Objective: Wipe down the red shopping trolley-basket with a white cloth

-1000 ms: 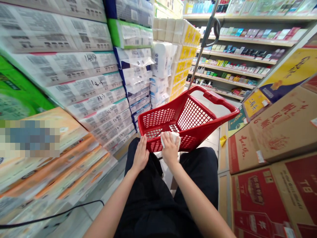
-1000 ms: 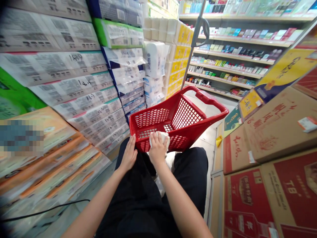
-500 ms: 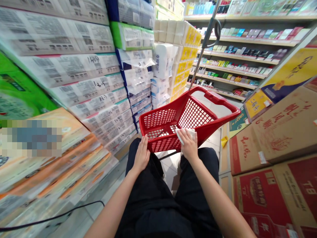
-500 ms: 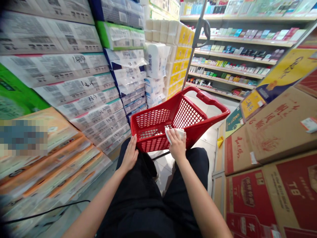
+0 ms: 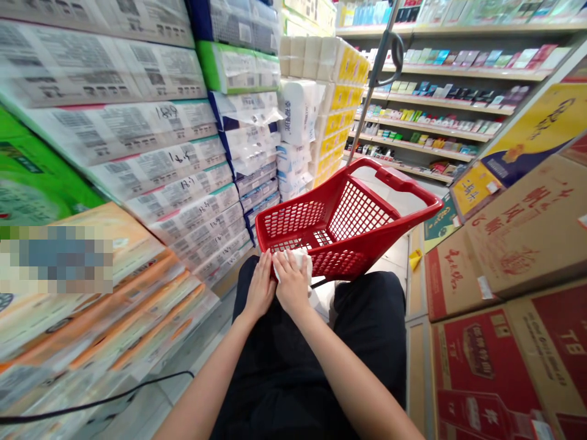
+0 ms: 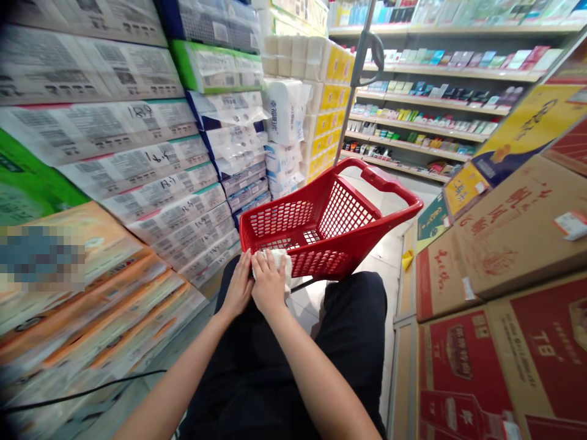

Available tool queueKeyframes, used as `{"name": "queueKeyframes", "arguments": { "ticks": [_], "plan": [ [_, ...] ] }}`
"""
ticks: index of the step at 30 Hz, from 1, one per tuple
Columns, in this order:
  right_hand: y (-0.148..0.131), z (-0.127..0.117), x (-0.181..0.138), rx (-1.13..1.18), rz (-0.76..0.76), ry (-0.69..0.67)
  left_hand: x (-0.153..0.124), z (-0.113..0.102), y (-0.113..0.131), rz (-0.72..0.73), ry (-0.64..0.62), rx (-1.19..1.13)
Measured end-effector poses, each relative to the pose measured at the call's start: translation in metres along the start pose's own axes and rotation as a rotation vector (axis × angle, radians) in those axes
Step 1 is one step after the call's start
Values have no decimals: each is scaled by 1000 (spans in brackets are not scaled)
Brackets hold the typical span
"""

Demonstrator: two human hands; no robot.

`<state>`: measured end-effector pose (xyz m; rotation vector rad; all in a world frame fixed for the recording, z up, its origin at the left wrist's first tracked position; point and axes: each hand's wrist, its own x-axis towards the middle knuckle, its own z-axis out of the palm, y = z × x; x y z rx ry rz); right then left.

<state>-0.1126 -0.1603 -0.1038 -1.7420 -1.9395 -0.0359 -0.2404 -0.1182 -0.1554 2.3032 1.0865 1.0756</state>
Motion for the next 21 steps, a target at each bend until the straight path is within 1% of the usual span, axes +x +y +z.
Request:
{"name": "queueKeyframes", "arguments": {
  "ticks": [1,3,6,11,13,14,15,17,19,21],
  "plan": [
    [-2,0,-1,3,-28,-12,0,0,0,2,-4,5],
    [5,-4,-3,-9,-78,-25,0,-1,1,-7,-11,8],
    [38,-21,-6,-67,-113,-19,2,-2,6,-32,-7,1],
    [120,-65,-10,-227,35,92,3,-1,9,-62,19,-30],
    [142,-78,-9,-251,94,134,2,1,8,-72,22,-34],
    [147,-81,-8,-250,132,154,2,1,8,-76,23,-35],
    [146,-80,-7,-240,176,173,2,2,7,-78,24,-36],
    [130,-71,-3,-202,247,188,2,2,7,-79,24,-39],
    [97,-51,-1,-151,256,164,2,1,6,-75,22,-42],
    [58,-28,0,-97,182,103,1,1,5,-60,16,-36]
  ]
}}
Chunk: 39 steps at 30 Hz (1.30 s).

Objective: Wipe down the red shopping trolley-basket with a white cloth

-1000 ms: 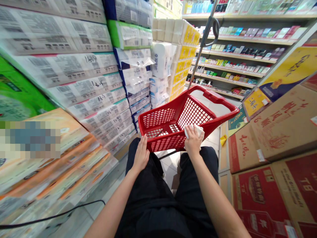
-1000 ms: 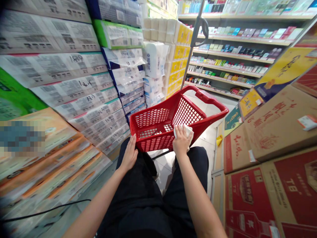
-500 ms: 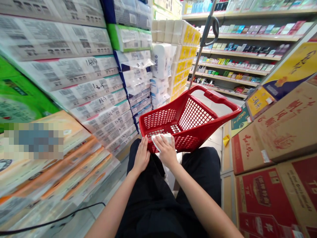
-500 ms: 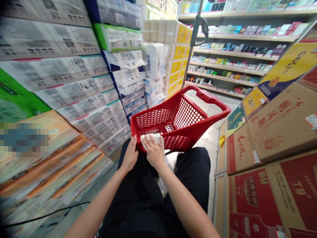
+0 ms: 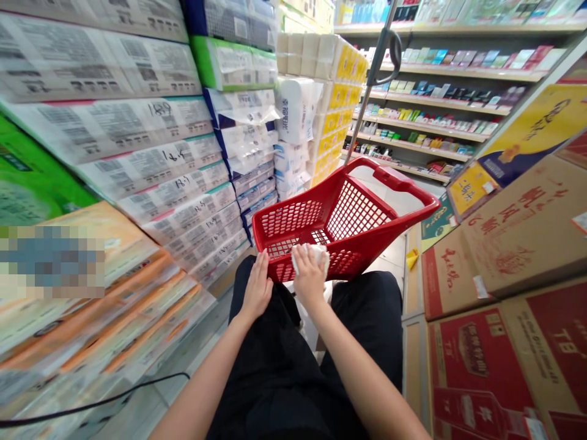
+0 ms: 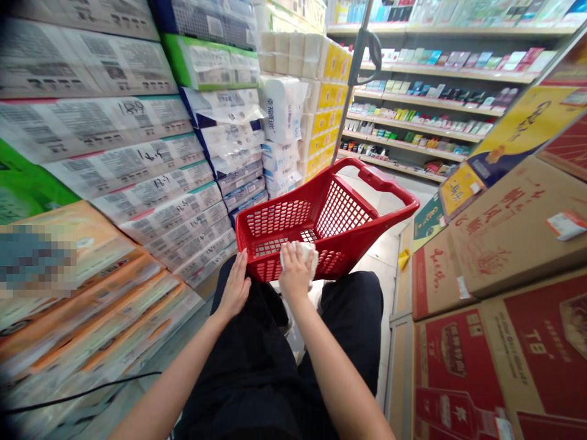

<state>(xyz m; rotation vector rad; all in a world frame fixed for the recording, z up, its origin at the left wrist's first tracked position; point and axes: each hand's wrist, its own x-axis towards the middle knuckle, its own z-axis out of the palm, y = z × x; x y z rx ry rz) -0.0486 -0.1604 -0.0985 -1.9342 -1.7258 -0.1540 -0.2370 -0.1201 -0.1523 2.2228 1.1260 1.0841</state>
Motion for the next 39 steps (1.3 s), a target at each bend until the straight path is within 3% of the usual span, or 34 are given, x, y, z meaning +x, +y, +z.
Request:
{"name": "queueKeyframes", "arguments": {
  "ticks": [4,7,10,16,19,23,27,30,34,39],
  "plan": [
    [-58,24,-15,84,-208,-105,-1,-1,-5,60,-20,34],
    [-58,22,-17,95,-289,-134,-2,-1,-4,53,-20,45],
    [-24,6,-11,45,-316,-117,-1,-1,0,18,-8,21],
    [75,-37,8,-128,-115,25,1,-1,4,-16,6,-17],
    [85,-42,14,-142,8,70,1,0,5,-22,1,-2],
    [33,-17,9,-52,89,41,0,1,3,-19,-2,11],
    [-40,17,-9,59,-115,-66,-1,2,-4,22,-14,24],
    [-62,25,-16,84,-255,-110,-2,0,-6,54,-20,36],
    [-31,10,-12,46,-330,-98,0,-2,0,10,-32,40],
    [54,-26,5,-89,-160,26,1,-4,8,-35,-28,40]
  ]
}}
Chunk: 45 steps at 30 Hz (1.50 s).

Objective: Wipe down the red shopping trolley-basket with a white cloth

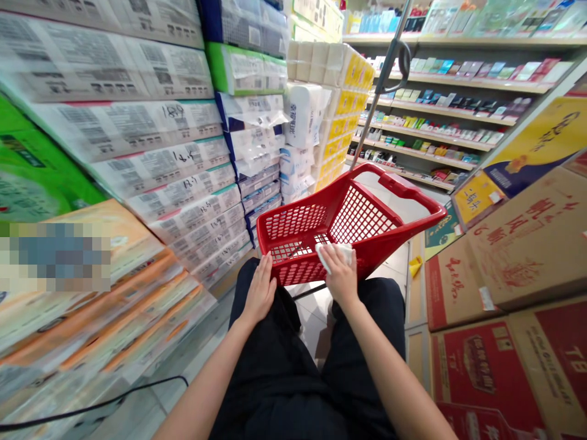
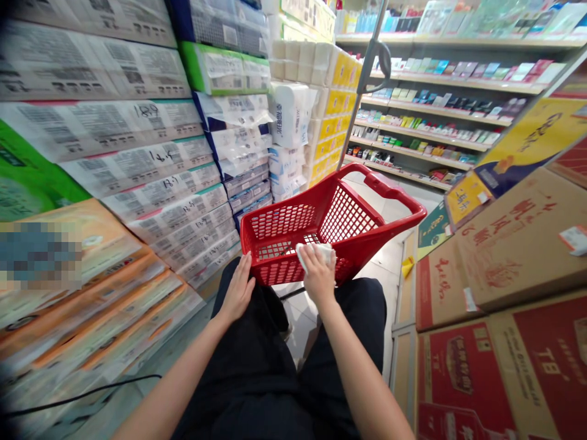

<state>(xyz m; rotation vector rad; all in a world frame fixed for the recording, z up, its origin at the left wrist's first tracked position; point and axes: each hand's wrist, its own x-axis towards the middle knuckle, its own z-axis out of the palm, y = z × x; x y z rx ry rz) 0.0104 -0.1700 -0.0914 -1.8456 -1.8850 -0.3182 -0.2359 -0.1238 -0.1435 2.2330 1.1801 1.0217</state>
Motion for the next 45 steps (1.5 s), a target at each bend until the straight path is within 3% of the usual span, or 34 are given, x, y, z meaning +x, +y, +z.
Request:
{"name": "queueKeyframes", "arguments": {
  "ticks": [3,5,8,12,15,17,20,24,27,29,31,35,38,41,45],
  "plan": [
    [34,-10,4,-55,104,47,0,0,1,-14,5,-10],
    [32,-8,7,-59,194,64,-1,2,0,-22,8,-18],
    [-9,8,7,-9,250,50,-1,4,-3,-23,22,-28],
    [-89,36,-1,119,47,-26,-2,6,-9,10,21,-24],
    [-118,46,-6,167,-110,-53,-3,5,-12,43,3,-25],
    [-112,44,-7,159,-171,-53,-3,4,-11,30,1,-29],
    [-71,30,-6,101,-183,-34,-2,3,-6,-6,12,-34],
    [9,1,-2,-30,-24,40,-2,3,-2,-26,23,-44],
    [42,-13,2,-83,95,71,-2,4,-2,-24,32,-61],
    [35,-11,4,-74,185,85,-2,5,-3,-21,37,-65],
    [5,1,5,-33,233,78,-3,6,-5,-20,40,-66],
    [-80,33,0,88,71,-33,-3,6,-9,-5,23,-69],
    [-118,44,-5,162,-80,-85,-3,4,-11,20,-2,-66],
    [-112,41,-6,172,-161,-85,-3,3,-10,18,0,-67],
    [-50,20,-5,89,-122,-48,-3,4,-6,-15,31,-78]
  ]
}}
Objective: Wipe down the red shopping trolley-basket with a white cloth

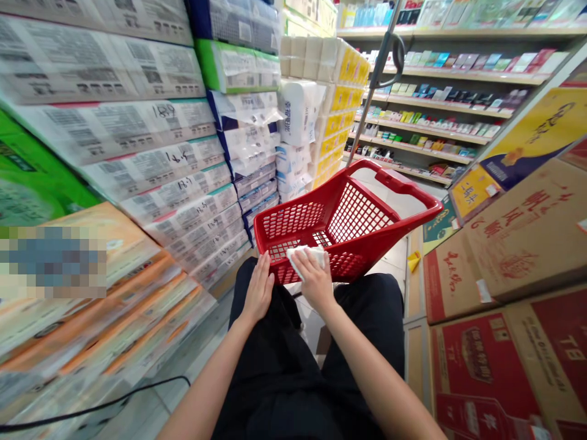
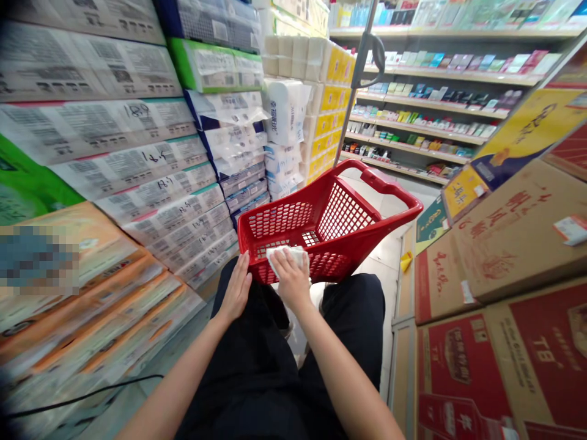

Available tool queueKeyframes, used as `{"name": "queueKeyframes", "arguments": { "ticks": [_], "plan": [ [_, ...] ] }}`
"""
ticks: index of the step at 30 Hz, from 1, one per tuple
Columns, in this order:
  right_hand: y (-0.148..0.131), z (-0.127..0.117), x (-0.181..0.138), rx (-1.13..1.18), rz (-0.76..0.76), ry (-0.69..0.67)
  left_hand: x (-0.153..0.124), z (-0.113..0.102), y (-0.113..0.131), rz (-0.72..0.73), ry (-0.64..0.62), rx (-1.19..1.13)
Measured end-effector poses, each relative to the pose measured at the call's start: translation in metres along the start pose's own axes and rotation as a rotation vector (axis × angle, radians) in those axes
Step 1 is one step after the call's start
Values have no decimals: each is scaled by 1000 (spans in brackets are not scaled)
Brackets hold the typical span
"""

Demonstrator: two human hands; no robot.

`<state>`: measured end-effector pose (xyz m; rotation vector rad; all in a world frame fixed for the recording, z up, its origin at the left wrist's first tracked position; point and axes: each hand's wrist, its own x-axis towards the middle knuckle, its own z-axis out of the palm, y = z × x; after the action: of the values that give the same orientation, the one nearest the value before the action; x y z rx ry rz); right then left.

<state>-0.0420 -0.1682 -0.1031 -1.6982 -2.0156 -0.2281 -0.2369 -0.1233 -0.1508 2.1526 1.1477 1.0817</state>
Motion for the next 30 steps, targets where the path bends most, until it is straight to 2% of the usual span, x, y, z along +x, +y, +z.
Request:
{"name": "queueKeyframes", "arguments": {
  "ticks": [4,7,9,11,14,16,19,21,23,27,30],
  "plan": [
    [72,-33,-7,-127,153,76,0,1,1,-11,13,-8],
    [90,-43,-4,-156,261,112,0,2,1,-4,13,-14],
    [74,-35,1,-124,343,129,0,2,1,2,19,-16],
    [39,-18,6,-62,357,119,0,2,1,8,25,-16],
    [-23,10,10,39,232,59,0,2,-2,25,14,-8],
    [-54,22,10,89,122,17,0,2,-4,36,-3,0],
    [-66,25,9,116,10,-28,0,0,-4,34,-14,6],
    [-50,18,7,96,-35,-41,1,0,-3,26,-9,2],
    [-22,5,4,45,-30,-36,1,-1,0,20,0,1],
    [51,-26,-3,-96,118,41,1,1,2,2,16,-4],
    [84,-39,-3,-141,233,107,0,1,2,-2,25,-21]
  ]
}}
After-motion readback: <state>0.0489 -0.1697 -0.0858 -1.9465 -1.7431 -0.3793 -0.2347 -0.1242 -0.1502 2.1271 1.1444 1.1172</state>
